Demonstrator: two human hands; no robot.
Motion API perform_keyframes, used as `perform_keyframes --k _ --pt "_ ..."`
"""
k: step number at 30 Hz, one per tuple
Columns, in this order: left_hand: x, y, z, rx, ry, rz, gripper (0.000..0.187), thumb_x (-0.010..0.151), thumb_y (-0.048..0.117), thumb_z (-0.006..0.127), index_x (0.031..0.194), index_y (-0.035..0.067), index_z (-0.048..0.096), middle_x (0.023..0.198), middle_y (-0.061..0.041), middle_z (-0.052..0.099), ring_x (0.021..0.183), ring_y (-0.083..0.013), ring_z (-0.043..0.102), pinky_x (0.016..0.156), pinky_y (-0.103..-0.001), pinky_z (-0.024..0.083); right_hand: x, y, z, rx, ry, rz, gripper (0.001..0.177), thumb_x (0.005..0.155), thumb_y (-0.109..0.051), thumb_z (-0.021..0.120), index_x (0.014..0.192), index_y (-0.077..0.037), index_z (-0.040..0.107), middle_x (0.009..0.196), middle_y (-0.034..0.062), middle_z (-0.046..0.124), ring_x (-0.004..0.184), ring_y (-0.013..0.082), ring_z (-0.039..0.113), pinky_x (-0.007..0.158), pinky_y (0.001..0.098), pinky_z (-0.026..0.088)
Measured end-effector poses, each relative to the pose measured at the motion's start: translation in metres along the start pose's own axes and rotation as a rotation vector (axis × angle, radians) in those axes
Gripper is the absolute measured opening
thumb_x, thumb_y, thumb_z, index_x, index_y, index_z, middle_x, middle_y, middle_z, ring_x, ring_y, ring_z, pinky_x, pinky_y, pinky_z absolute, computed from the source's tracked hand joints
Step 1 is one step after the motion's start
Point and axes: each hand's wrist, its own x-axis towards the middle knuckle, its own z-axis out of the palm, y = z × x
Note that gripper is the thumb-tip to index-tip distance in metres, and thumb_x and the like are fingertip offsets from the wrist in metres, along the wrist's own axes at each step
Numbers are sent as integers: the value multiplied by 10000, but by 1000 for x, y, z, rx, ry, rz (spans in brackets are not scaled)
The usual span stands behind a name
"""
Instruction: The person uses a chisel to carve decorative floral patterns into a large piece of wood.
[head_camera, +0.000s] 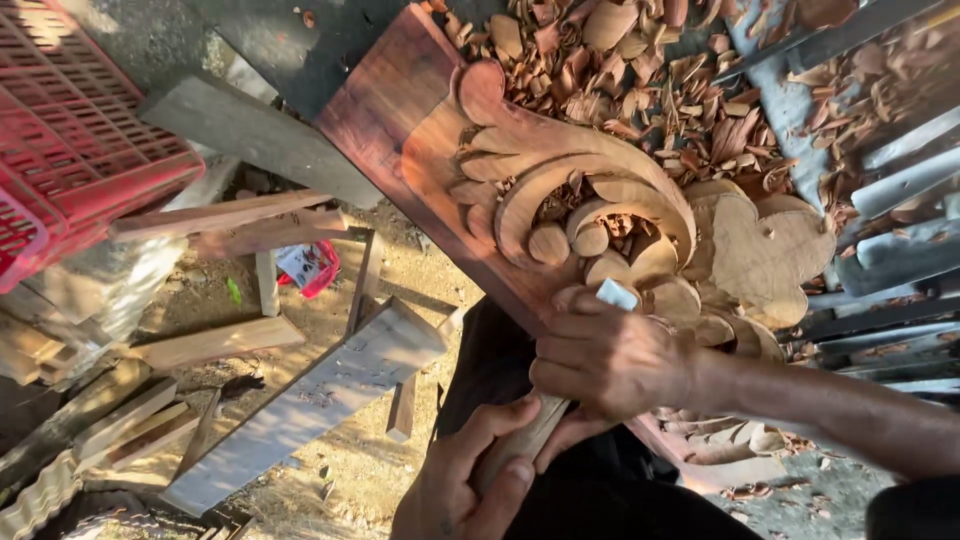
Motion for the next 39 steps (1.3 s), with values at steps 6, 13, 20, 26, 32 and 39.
perform_keyframes --k 6,13,20,26,32,39 --pt "-5 -14 2 -63 76 -290 465 935 148 539 1376 16 604 1050 -124 708 823 -140 613 776 -303 526 11 8 -1 -27 -100 -18 620 771 -709 729 795 -111 566 728 35 511 689 246 553 615 393 432" --pt "13 -17 -11 -82 115 -157 410 979 101 527 1356 -45 598 1138 -128 696 1025 -147 628 921 -303 504 21 33 1 -262 -115 -35 323 726 -379 754 840 -156 550 819 -22 525 814 179 598 731 325 464" --pt "15 -12 -15 -186 127 -317 409 956 120 523 1326 -27 612 1122 -146 684 1012 -154 635 931 -316 512 35 30 -7 -196 -64 -42 403 695 -502 658 776 -119 565 785 6 545 767 194 611 635 337 460" --pt "26 -9 -28 -111 71 -330 395 946 110 528 1307 -16 627 1004 -130 686 864 -136 603 773 -297 510 31 31 -2 -274 -52 -11 235 670 -285 707 818 -127 613 803 -14 571 780 163 618 636 314 461" --pt "57 -3 -56 6 -107 -98 363 981 100 564 1330 14 611 867 -83 673 726 -100 574 663 -264 510 17 36 12 -322 85 95 249 693 -265 698 886 -118 639 871 12 641 841 197 654 704 336 481" --pt "27 -20 -96 -54 -411 -105 413 991 85 572 1386 -35 562 1106 -148 756 868 -128 701 782 -279 560 29 -36 27 -208 87 312 536 830 -603 731 887 -74 665 766 51 612 704 238 622 618 387 473"
